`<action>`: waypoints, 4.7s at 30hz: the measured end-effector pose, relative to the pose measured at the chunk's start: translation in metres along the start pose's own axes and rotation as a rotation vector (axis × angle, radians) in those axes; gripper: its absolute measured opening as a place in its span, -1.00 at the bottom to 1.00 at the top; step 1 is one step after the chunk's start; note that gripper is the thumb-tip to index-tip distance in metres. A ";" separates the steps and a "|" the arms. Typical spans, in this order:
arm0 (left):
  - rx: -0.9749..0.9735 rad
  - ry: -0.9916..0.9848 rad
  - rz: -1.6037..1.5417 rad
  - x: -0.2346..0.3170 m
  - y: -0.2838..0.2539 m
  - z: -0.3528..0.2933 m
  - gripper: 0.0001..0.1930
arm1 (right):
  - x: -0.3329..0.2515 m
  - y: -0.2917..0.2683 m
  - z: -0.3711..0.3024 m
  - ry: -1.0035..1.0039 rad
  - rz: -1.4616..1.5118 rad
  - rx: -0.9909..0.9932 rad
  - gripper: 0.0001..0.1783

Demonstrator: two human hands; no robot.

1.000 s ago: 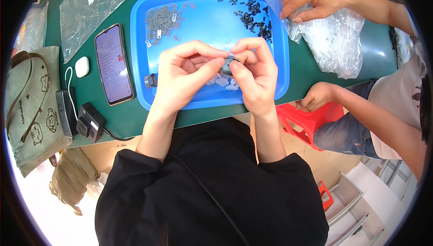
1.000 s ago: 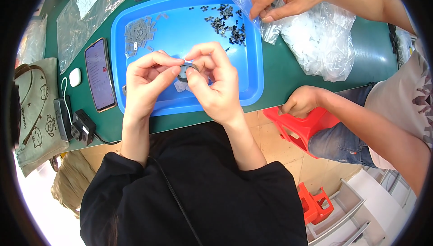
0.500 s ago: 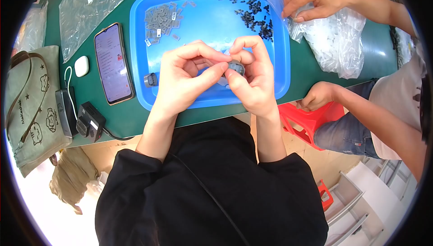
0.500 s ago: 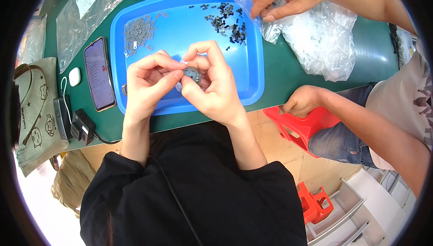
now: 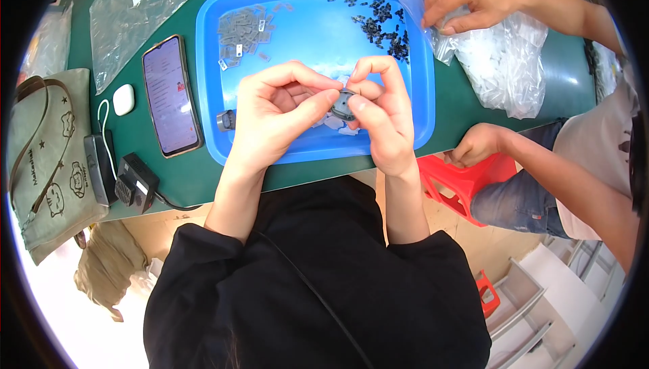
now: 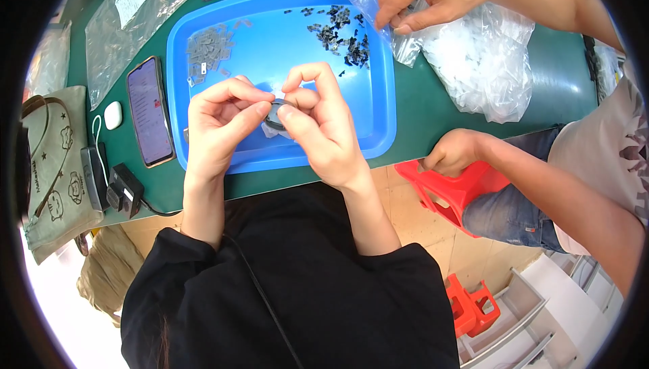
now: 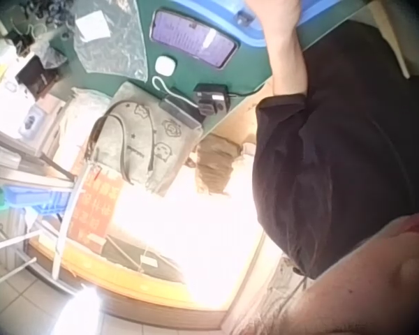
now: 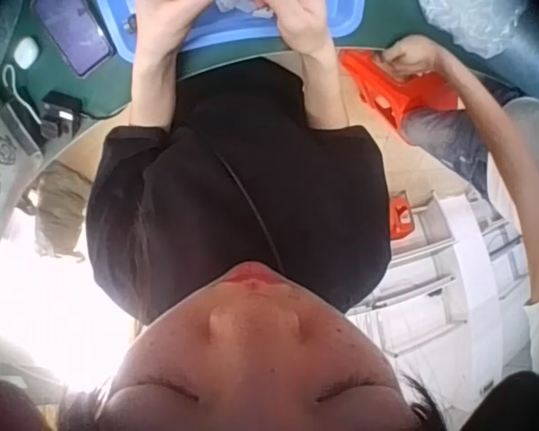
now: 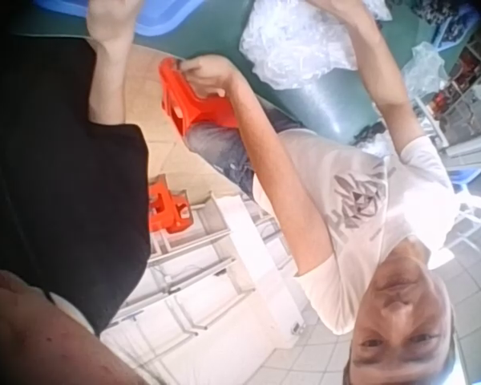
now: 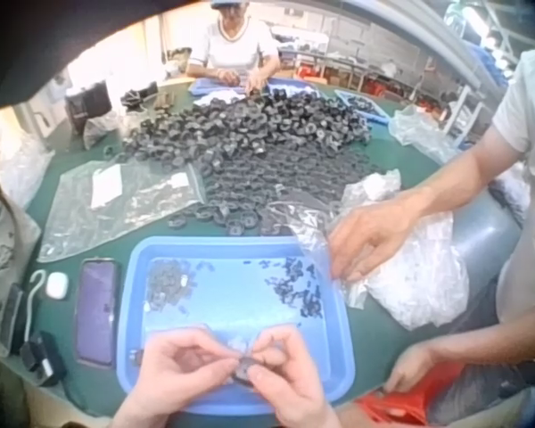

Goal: The person assembles components by fitting small black and grey pieces into white plastic holders and inserting them into grey casing parts by hand.

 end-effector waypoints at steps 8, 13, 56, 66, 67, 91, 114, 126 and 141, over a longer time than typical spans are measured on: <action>-0.043 -0.065 -0.059 0.000 0.005 0.001 -0.85 | 0.005 -0.004 -0.003 -0.053 -0.120 -0.003 -0.71; 0.024 -0.066 0.020 -0.003 -0.006 0.003 -0.77 | 0.000 -0.002 -0.001 -0.089 -0.040 0.063 -0.67; 0.238 0.146 0.050 0.015 -0.008 -0.010 -0.77 | -0.035 0.003 -0.039 -0.720 -0.822 0.407 -0.88; 0.165 0.055 0.609 0.005 0.004 -0.028 -0.89 | -0.033 0.009 -0.060 -0.840 -1.203 0.306 -0.86; 0.164 0.082 0.716 0.007 0.004 -0.029 -0.90 | -0.032 0.009 -0.063 -0.848 -1.203 0.309 -0.86; 0.234 0.139 0.657 0.002 -0.009 -0.029 -0.87 | -0.017 0.009 -0.066 -0.695 -1.378 0.226 -0.88; 0.277 0.107 0.270 0.020 -0.005 -0.025 -0.90 | -0.014 0.001 -0.063 -0.755 -1.370 0.226 -0.85; 0.318 0.198 0.053 0.033 0.015 -0.030 -0.75 | -0.014 0.001 -0.066 -0.774 -1.308 0.198 -0.82; 0.576 0.444 0.373 0.049 0.008 -0.058 -0.85 | -0.007 -0.011 -0.068 -0.813 -1.292 0.258 -0.83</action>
Point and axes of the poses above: each hand's wrist, its own z-axis towards the middle knuckle, its own y-axis out of the palm, x = y × z, the point moved 5 cm from there along z, towards the middle knuckle, and after that the axes turned 12 degrees about -y, right-handed, at the moved point
